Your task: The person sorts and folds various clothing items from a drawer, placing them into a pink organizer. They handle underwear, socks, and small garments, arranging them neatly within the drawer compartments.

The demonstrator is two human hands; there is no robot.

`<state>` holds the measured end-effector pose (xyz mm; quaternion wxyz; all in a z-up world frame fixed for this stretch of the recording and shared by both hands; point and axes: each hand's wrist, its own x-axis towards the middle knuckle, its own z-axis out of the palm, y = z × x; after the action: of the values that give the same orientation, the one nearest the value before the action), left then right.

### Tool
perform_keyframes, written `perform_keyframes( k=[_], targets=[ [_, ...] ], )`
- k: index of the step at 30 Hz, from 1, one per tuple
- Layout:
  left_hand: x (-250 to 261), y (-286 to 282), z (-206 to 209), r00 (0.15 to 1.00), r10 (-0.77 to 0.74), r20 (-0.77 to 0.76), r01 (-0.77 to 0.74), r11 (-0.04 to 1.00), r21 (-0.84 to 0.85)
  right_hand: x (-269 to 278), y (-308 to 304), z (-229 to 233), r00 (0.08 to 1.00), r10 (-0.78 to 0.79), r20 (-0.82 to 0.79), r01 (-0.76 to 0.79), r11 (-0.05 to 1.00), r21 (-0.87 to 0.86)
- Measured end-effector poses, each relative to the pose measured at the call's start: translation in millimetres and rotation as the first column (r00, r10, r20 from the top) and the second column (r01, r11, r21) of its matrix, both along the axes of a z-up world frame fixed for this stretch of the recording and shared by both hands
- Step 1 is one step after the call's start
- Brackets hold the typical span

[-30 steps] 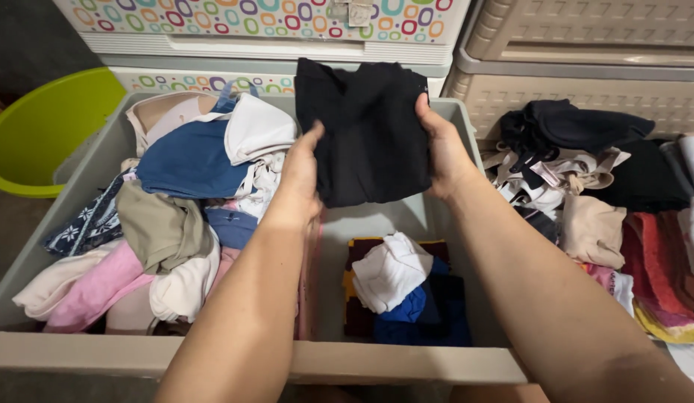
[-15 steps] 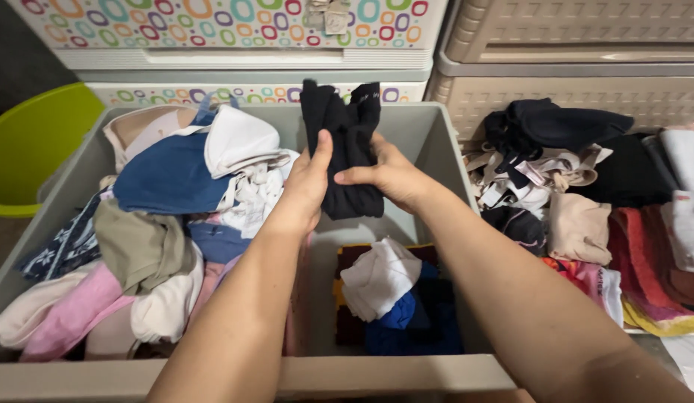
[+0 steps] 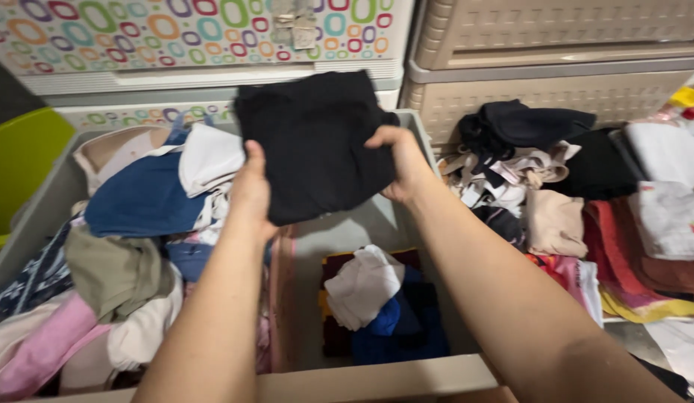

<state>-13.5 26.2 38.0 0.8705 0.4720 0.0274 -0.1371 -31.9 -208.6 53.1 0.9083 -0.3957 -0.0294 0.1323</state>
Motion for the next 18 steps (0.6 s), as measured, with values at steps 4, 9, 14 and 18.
perform_keyframes(
  k=[4, 9, 14, 18],
  targets=[
    [-10, 3, 9, 0.990, -0.079, 0.115, 0.084, 0.996, -0.038, -14, -5, 14, 0.998, 0.057, -0.024, -0.054, 0.990, 0.133],
    [-10, -1, 8, 0.962, -0.221, 0.160, 0.221, 0.975, 0.019, 2, 7, -17, 0.993, -0.121, -0.018, 0.108, 0.938, -0.330],
    [-11, 7, 20, 0.893, -0.286, 0.347, 0.340, 0.934, -0.107, 27, -11, -25, 0.992, 0.124, -0.012, -0.120, 0.975, 0.189],
    [-17, -1, 19, 0.904, -0.280, 0.323, 0.295, 0.956, 0.004, 9, -11, -3, 0.991, 0.103, 0.080, -0.120, 0.961, 0.248]
  ],
)
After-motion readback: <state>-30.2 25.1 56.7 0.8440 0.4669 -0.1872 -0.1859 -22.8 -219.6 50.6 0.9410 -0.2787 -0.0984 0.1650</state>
